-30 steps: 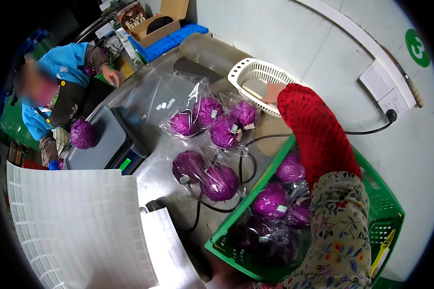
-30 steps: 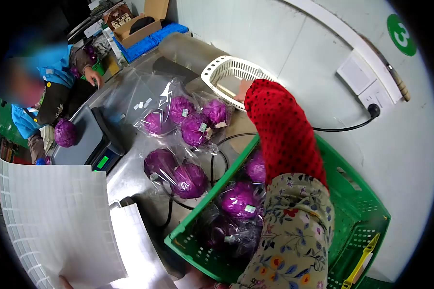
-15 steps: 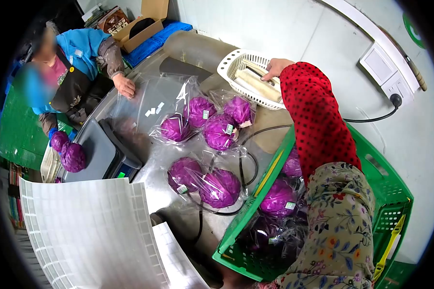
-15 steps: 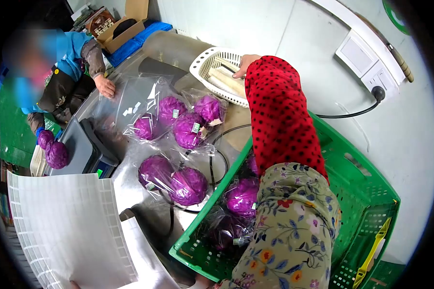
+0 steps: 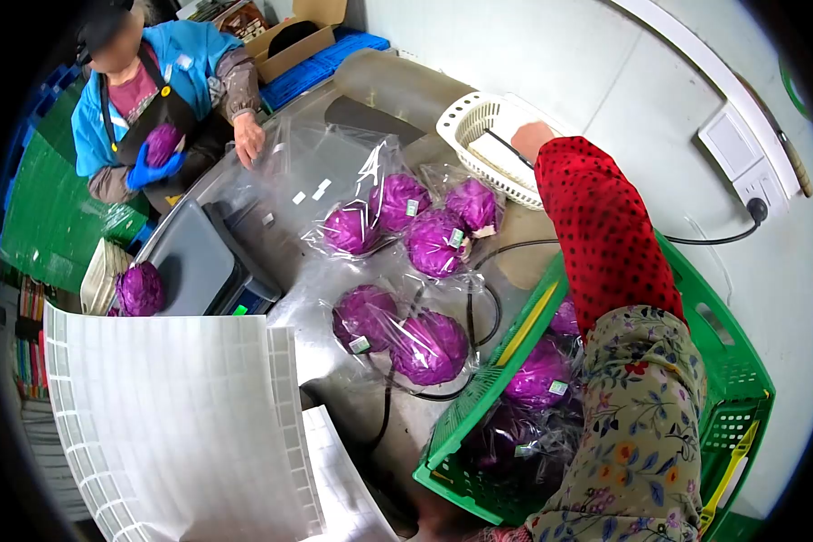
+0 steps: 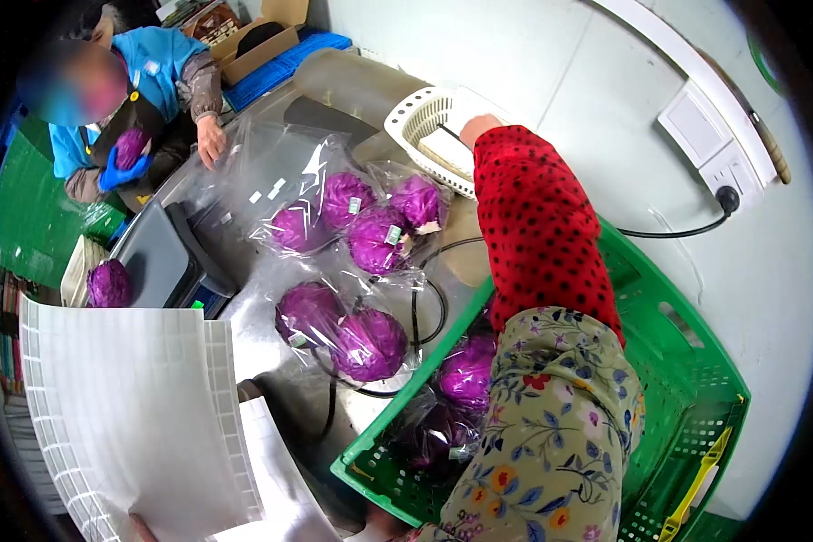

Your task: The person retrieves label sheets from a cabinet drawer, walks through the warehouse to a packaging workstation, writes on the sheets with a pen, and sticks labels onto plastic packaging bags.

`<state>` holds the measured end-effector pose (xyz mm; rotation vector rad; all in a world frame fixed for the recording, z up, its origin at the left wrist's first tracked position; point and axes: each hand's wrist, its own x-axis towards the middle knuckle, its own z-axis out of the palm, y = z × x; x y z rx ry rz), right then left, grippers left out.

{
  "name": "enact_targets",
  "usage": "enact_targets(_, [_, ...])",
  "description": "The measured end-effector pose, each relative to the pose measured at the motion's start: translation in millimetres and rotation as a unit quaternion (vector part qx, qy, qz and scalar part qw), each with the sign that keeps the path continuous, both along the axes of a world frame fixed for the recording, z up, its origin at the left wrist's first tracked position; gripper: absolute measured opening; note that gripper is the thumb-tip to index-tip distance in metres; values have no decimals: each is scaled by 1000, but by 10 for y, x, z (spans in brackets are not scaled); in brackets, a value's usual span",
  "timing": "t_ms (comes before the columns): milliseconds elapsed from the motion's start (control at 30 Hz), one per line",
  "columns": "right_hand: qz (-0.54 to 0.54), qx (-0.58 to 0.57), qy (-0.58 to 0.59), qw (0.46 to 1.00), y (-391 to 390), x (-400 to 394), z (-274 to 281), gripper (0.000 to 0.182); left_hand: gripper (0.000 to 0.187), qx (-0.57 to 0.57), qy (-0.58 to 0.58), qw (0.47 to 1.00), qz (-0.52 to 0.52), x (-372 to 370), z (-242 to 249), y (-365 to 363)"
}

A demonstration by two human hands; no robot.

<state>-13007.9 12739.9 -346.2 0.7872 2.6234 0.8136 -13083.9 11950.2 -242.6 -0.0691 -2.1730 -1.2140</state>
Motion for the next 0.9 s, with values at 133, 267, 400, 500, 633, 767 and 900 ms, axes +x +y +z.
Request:
enact_targets(133, [-137,-183,50,972,42,-67,-264,27,42,-38,-8,999,-9,8,130,129])
enact_targets(267, [-83,-221,107,966,190,-108,-459,40,46,-49,-58,997,0,132,272,232])
enact_targets(400, [-116,-253,160,947,-40,-298,5,43,31,23,-97,992,-75,153,325,479])
enact_targets(500, [-138,-280,297,902,-42,-422,330,33,33,338,-132,919,-157,73,224,475])
enact_targets(633, [-112,-283,471,828,-477,-486,566,33,26,321,-145,927,-130,156,336,874])
enact_targets(767, [-31,-412,588,696,-1367,-605,758,37,22,524,-189,808,-195,357,564,914])
enact_targets(900, [-16,-579,587,566,-2647,-358,1024,30,24,535,-200,800,-183,652,736,610])
